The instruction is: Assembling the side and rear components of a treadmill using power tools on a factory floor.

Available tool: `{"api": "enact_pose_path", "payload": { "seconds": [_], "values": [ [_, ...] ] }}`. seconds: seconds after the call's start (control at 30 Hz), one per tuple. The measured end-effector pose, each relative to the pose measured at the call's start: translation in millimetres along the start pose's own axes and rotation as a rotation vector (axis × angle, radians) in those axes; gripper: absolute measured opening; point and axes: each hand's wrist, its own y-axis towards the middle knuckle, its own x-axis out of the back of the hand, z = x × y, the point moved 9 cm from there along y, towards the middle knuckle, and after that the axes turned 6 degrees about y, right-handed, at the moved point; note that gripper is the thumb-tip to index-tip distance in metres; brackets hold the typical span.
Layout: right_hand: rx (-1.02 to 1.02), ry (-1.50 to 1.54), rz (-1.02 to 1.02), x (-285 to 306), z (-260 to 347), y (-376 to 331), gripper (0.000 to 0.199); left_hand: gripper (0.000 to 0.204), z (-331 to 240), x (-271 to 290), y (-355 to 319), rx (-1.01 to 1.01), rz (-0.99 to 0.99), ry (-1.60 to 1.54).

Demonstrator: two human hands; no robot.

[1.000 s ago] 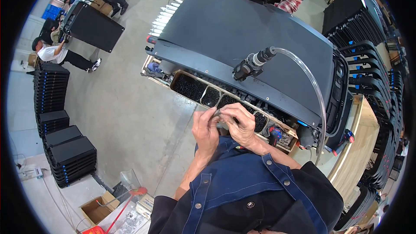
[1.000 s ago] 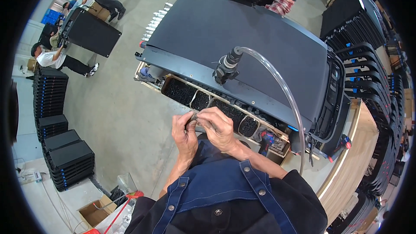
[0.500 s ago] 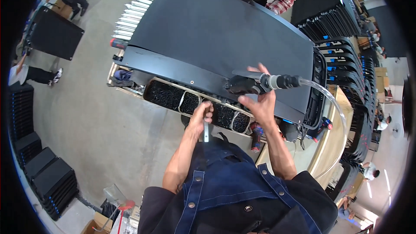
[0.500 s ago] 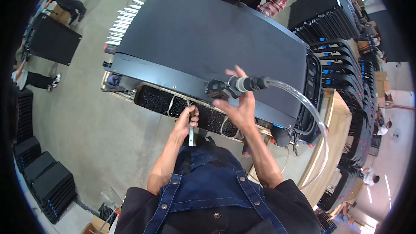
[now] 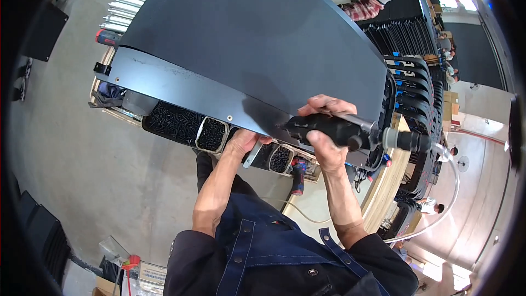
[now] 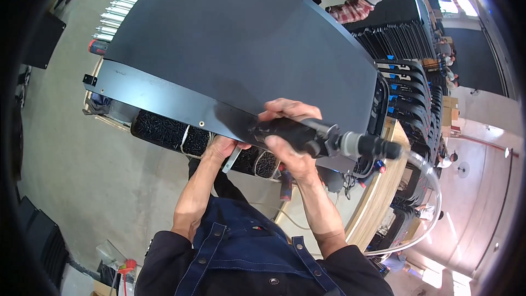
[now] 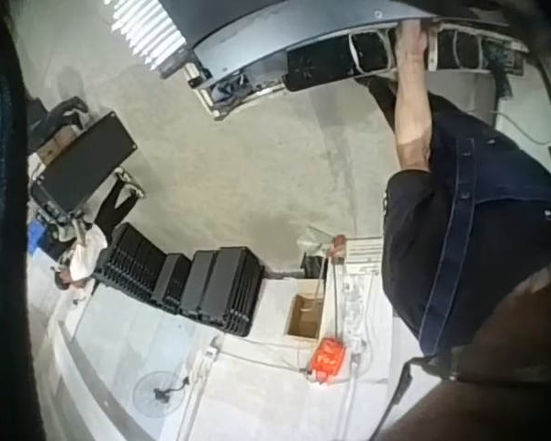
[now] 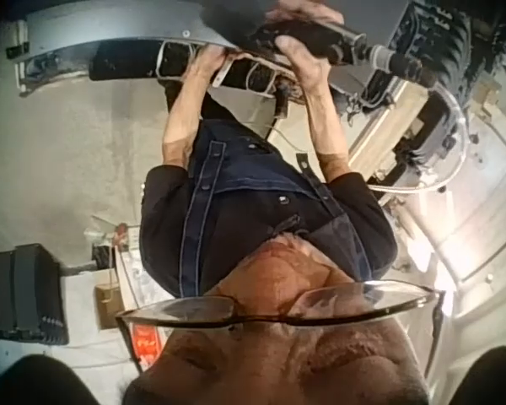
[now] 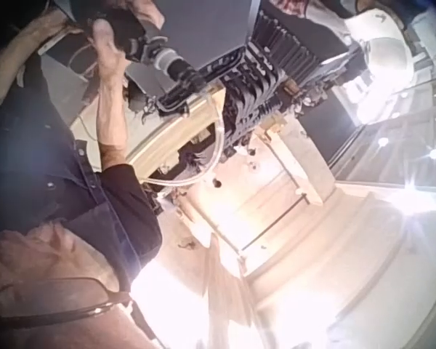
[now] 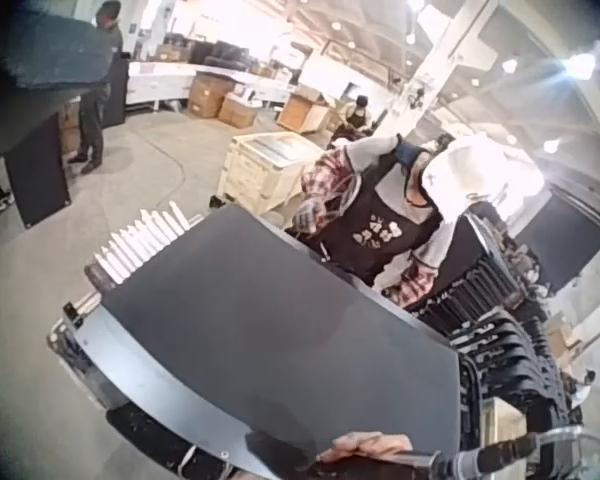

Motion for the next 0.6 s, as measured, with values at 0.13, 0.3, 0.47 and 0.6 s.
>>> {"api": "enact_pose_path", "payload": {
  "seconds": [0.13, 0.3, 0.47, 0.6],
  "values": [
    [0.041, -0.01, 0.077, -6, 4, 6, 0.056, 0.012, -16, -5, -5, -0.033, -0.041, 0.001],
    [0.083, 0.023, 0.239, -13, 1, 10, 0.047, 0.014, -26, 8, -16, -0.21, -0.125, 0.26],
    [0.095, 0.019, 0.237, -16, 0, 8, 0.043, 0.032, -17, 15, -13, -0.226, -0.237, 0.168],
    [0.112, -0.001, 0.279, -21, 0, 4, 0.043, 0.04, -6, 26, -11, -0.259, -0.262, 0.116]
  ]
}}
